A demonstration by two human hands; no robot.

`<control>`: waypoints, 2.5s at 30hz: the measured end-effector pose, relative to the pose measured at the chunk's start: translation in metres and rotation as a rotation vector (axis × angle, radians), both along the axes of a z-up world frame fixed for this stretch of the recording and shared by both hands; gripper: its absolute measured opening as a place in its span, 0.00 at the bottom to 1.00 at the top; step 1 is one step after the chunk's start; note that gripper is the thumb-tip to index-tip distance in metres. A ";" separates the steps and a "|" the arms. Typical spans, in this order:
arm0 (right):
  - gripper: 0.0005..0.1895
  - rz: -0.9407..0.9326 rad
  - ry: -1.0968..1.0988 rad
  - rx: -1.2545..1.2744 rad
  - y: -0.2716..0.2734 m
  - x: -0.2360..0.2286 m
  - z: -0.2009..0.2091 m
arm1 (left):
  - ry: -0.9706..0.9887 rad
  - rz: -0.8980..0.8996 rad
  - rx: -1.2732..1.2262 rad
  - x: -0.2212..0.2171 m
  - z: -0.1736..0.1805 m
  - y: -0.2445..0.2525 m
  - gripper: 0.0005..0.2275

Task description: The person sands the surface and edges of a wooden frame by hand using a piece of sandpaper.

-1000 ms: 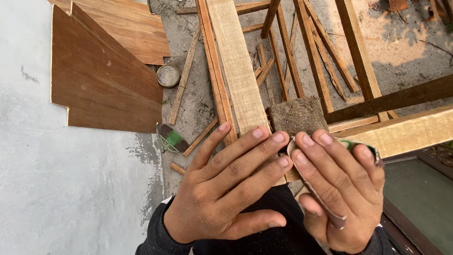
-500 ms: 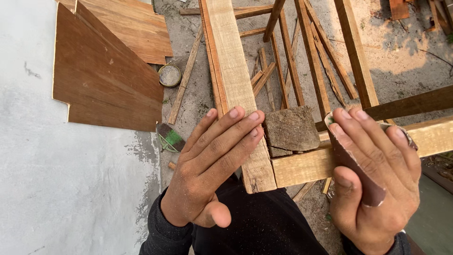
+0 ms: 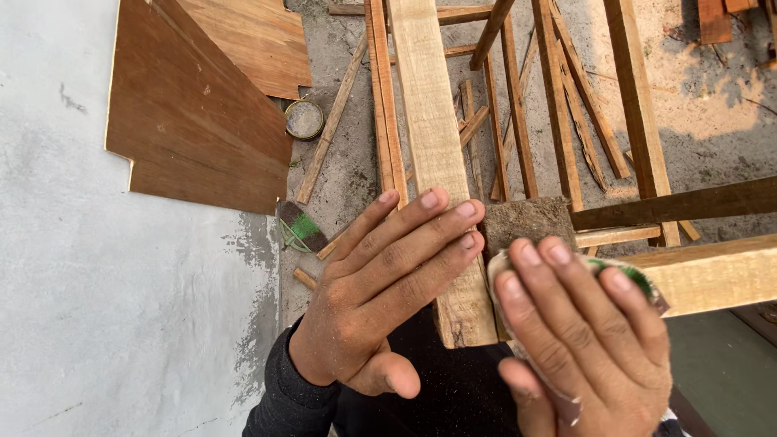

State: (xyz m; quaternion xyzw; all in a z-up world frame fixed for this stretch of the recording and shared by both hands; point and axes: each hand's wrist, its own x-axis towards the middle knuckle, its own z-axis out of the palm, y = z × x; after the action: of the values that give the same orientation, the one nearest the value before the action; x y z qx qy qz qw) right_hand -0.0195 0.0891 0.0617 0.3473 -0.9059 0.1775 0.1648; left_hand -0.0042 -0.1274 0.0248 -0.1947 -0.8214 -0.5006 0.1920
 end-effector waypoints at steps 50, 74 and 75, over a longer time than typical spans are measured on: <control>0.22 -0.611 -0.213 0.006 -0.083 0.069 0.011 | 0.544 -0.892 -0.316 -0.161 0.022 -0.092 0.22; 0.29 -0.775 -0.171 0.046 -0.143 0.045 0.026 | 0.373 -0.924 -0.114 -0.177 0.011 -0.099 0.21; 0.30 -0.743 -0.179 0.034 -0.142 0.045 0.024 | 0.369 -0.920 -0.123 -0.176 0.010 -0.100 0.21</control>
State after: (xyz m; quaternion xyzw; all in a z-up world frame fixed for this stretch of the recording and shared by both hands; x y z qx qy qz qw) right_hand 0.0256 -0.0530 0.0861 -0.0192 -0.9837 0.1204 0.1323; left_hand -0.1803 -0.2274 0.0352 -0.6332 -0.6305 -0.4414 0.0815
